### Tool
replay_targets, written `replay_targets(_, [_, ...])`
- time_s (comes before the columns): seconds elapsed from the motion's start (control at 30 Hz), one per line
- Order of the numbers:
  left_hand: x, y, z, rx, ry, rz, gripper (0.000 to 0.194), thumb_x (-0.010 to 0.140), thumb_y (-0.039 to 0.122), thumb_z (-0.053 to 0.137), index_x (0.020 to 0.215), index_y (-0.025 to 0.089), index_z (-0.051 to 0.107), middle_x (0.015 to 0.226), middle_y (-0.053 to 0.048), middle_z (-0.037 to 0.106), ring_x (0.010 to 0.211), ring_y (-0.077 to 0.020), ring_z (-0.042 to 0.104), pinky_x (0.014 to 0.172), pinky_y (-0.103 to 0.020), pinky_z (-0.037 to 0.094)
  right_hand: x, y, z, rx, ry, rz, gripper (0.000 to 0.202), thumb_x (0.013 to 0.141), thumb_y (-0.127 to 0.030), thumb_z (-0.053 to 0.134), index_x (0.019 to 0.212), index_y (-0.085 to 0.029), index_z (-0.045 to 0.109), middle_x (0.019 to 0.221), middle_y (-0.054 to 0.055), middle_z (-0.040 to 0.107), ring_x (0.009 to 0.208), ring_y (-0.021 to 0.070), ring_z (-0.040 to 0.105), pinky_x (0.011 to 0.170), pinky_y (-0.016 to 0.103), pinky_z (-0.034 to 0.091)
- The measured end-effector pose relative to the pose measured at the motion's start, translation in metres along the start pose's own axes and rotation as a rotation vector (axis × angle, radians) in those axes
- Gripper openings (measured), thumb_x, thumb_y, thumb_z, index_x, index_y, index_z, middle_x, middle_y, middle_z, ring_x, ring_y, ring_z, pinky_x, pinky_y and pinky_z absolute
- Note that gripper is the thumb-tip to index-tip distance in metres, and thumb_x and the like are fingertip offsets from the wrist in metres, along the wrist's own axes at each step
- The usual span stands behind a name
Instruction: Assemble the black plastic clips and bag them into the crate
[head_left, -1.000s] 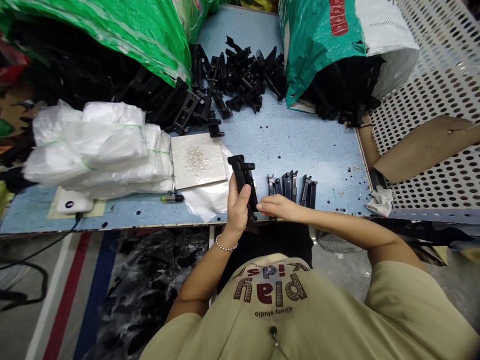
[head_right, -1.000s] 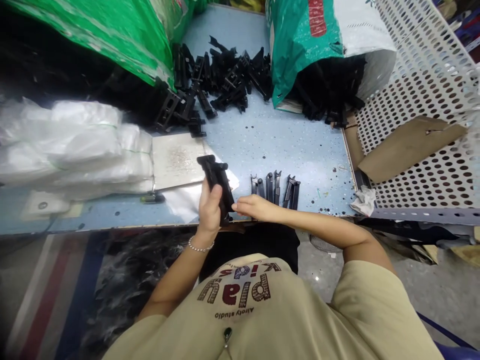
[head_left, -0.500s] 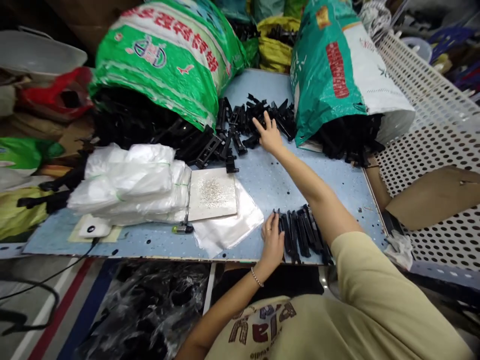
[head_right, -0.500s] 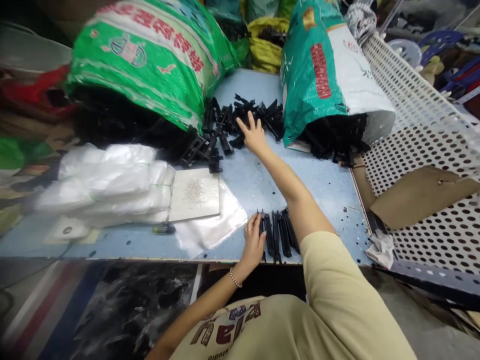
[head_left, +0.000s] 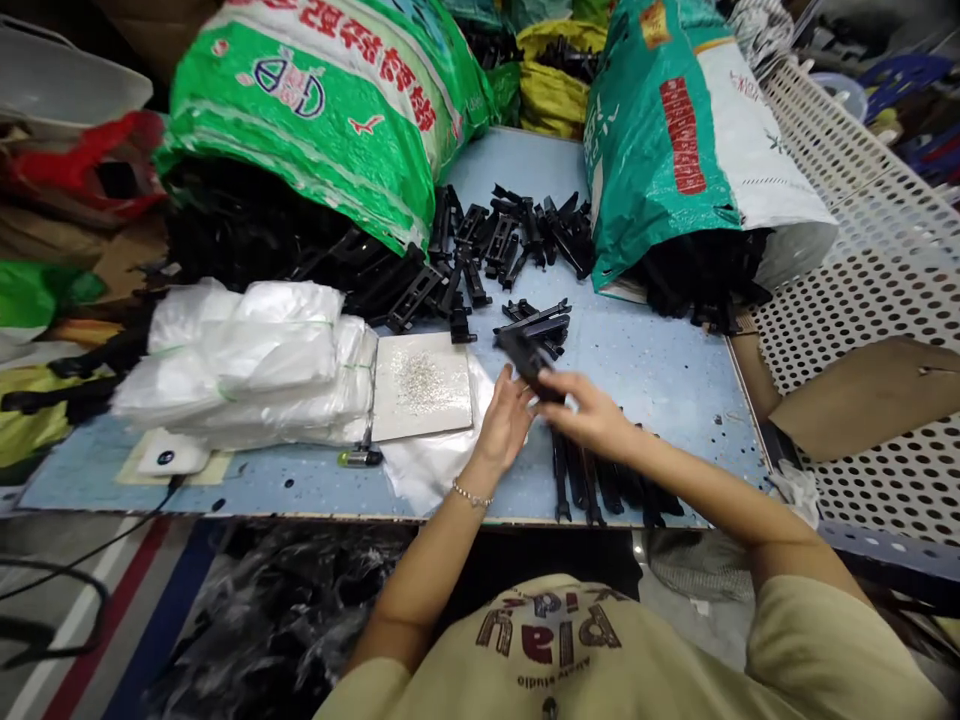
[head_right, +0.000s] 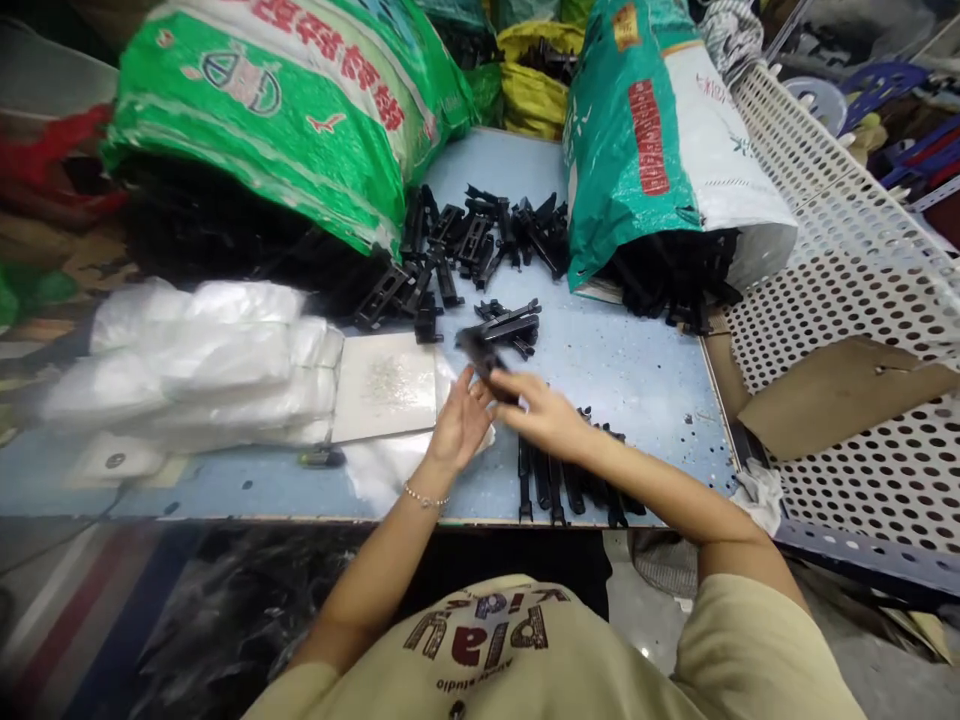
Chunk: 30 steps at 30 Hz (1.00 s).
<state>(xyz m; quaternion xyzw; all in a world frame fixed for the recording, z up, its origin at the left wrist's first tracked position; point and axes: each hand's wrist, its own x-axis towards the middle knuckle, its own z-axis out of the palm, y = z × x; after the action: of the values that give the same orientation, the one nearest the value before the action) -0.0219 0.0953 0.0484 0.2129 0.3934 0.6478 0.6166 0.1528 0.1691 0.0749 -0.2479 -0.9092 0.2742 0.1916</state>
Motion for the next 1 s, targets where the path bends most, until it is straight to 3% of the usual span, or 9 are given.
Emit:
replay_targets(0.1, [-0.010, 0.007, 0.013, 0.034, -0.045, 0.006, 0.049, 0.085, 0.061, 0.073, 0.111, 0.020, 0.064, 0.105, -0.006, 0.069, 0.084, -0.0152, 0.069, 0.075, -0.029, 0.057, -0.035, -0.038, -0.003, 0.016, -0.106, -0.210, 0.040, 0.099, -0.048, 0.061, 0.137, -0.034, 0.059, 0.136, 0.007, 0.064, 0.133, 0.0294, 0.055, 0.104, 0.051, 0.055])
replay_targets(0.2, [-0.035, 0.006, 0.017, 0.135, -0.119, 0.025, 0.046, 0.081, 0.057, 0.079, 0.102, 0.018, 0.065, 0.094, -0.003, 0.068, 0.070, -0.0114, 0.065, 0.065, -0.025, 0.055, -0.037, -0.043, -0.015, -0.086, 0.075, -0.099, 0.049, 0.106, -0.054, 0.042, 0.140, -0.020, 0.052, 0.129, 0.015, 0.062, 0.113, 0.0250, 0.063, 0.088, 0.039, 0.059])
replay_targets(0.27, [-0.051, 0.005, 0.017, 0.153, -0.154, -0.013, 0.046, 0.079, 0.056, 0.080, 0.099, 0.018, 0.064, 0.089, -0.001, 0.067, 0.063, -0.0111, 0.063, 0.061, -0.026, 0.054, -0.030, -0.038, -0.023, -0.195, 0.163, -0.010, 0.050, 0.106, -0.056, 0.037, 0.131, -0.017, 0.055, 0.123, 0.017, 0.063, 0.106, 0.0265, 0.062, 0.082, 0.039, 0.057])
replay_targets(0.43, [-0.077, 0.011, 0.016, 0.181, -0.188, -0.140, 0.040, 0.081, 0.053, 0.079, 0.093, 0.018, 0.063, 0.074, 0.000, 0.064, 0.055, -0.0114, 0.059, 0.052, -0.025, 0.050, -0.011, -0.034, -0.027, -0.268, 0.054, -0.033, 0.046, 0.106, -0.058, 0.036, 0.100, -0.019, 0.061, 0.096, 0.012, 0.063, 0.091, 0.0255, 0.056, 0.077, 0.038, 0.047])
replay_targets(0.53, [-0.081, 0.009, 0.014, 0.174, -0.132, -0.158, 0.040, 0.081, 0.054, 0.078, 0.088, 0.018, 0.063, 0.070, 0.001, 0.062, 0.053, -0.0111, 0.057, 0.050, -0.025, 0.049, -0.008, -0.039, -0.018, 0.010, 0.006, 0.087, 0.053, 0.107, -0.060, 0.028, 0.090, -0.020, 0.057, 0.081, 0.006, 0.059, 0.076, 0.0195, 0.054, 0.069, 0.032, 0.043])
replay_targets(0.63, [-0.078, 0.004, 0.008, 0.144, -0.010, -0.085, 0.041, 0.079, 0.054, 0.080, 0.088, 0.018, 0.063, 0.075, 0.000, 0.064, 0.057, -0.0099, 0.059, 0.053, -0.023, 0.049, -0.017, -0.049, -0.002, 0.290, -0.129, 0.218, 0.060, 0.108, -0.061, 0.017, 0.087, -0.019, 0.055, 0.070, 0.001, 0.057, 0.063, 0.0144, 0.051, 0.062, 0.027, 0.040])
replay_targets(0.73, [-0.076, 0.006, 0.000, 0.100, 0.070, -0.039, 0.043, 0.077, 0.054, 0.082, 0.097, 0.018, 0.066, 0.083, -0.001, 0.066, 0.064, -0.0095, 0.061, 0.059, -0.022, 0.051, -0.037, -0.067, 0.016, 0.130, -0.231, 0.085, 0.061, 0.107, -0.063, 0.022, 0.089, -0.018, 0.059, 0.078, 0.005, 0.062, 0.067, 0.0163, 0.054, 0.062, 0.028, 0.040])
replay_targets(0.87, [-0.082, 0.008, -0.003, 0.130, 0.057, -0.077, 0.042, 0.078, 0.054, 0.082, 0.094, 0.017, 0.068, 0.085, -0.002, 0.067, 0.069, -0.0089, 0.059, 0.063, -0.020, 0.051, -0.063, -0.086, 0.042, -0.233, -0.191, -0.145, 0.053, 0.109, -0.050, 0.026, 0.083, -0.018, 0.059, 0.079, 0.009, 0.061, 0.070, 0.0197, 0.053, 0.063, 0.032, 0.039])
replay_targets(1.0, [-0.094, -0.008, -0.003, 0.154, 0.060, -0.124, 0.040, 0.080, 0.052, 0.080, 0.096, 0.017, 0.069, 0.085, -0.002, 0.067, 0.067, -0.0093, 0.058, 0.061, -0.020, 0.049, -0.082, -0.088, 0.065, -0.185, -0.227, -0.084, 0.050, 0.109, -0.048, 0.028, 0.080, -0.019, 0.056, 0.072, 0.005, 0.058, 0.063, 0.0179, 0.050, 0.057, 0.031, 0.036])
